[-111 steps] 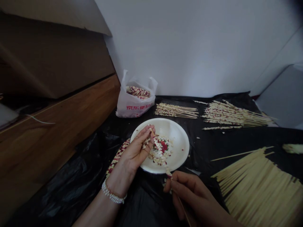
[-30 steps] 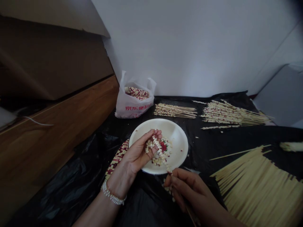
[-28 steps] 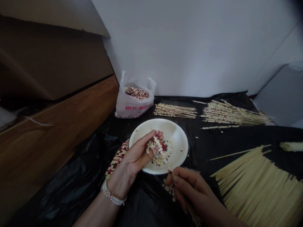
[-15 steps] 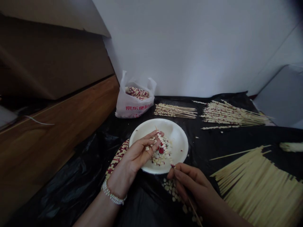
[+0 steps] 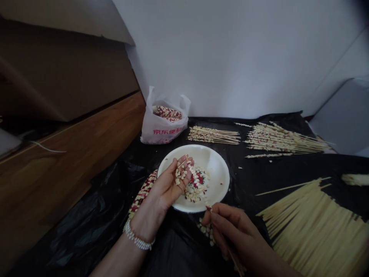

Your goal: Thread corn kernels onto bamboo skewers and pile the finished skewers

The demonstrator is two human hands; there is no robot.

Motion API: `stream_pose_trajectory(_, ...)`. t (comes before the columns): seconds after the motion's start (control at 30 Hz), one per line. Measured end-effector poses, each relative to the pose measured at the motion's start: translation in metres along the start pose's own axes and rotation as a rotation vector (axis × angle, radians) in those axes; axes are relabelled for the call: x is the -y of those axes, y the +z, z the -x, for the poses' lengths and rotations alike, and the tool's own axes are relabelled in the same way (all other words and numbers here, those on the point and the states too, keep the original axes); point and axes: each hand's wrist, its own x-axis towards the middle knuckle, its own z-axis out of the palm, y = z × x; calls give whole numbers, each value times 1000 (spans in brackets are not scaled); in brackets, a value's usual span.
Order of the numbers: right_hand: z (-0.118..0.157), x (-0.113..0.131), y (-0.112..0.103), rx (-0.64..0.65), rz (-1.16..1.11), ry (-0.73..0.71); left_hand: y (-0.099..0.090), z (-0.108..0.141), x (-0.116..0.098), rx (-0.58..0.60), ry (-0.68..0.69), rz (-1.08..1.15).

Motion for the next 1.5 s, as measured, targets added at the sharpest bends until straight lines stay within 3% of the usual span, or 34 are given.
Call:
stream_pose_trajectory(0.17, -2, -1, 0, 0, 1, -2, -3, -1, -3, 49, -36, 0)
stream_pose_trajectory(0.33, -2, 0, 0, -2, 24, 9, -2, -2, -2, 12, -49, -12)
stream_pose_trajectory(0.93, -2, 1, 5, 5, 20, -8, -2, -1, 1, 6, 97, -16)
stream_pose_trajectory(1.2, -2, 2, 4, -10, 15, 27, -3, -3, -1, 66, 18, 19)
stream_pose_trajectory(1.5, -3, 0, 3, -1, 2, 23, -5, -3, 1, 70, 49, -63)
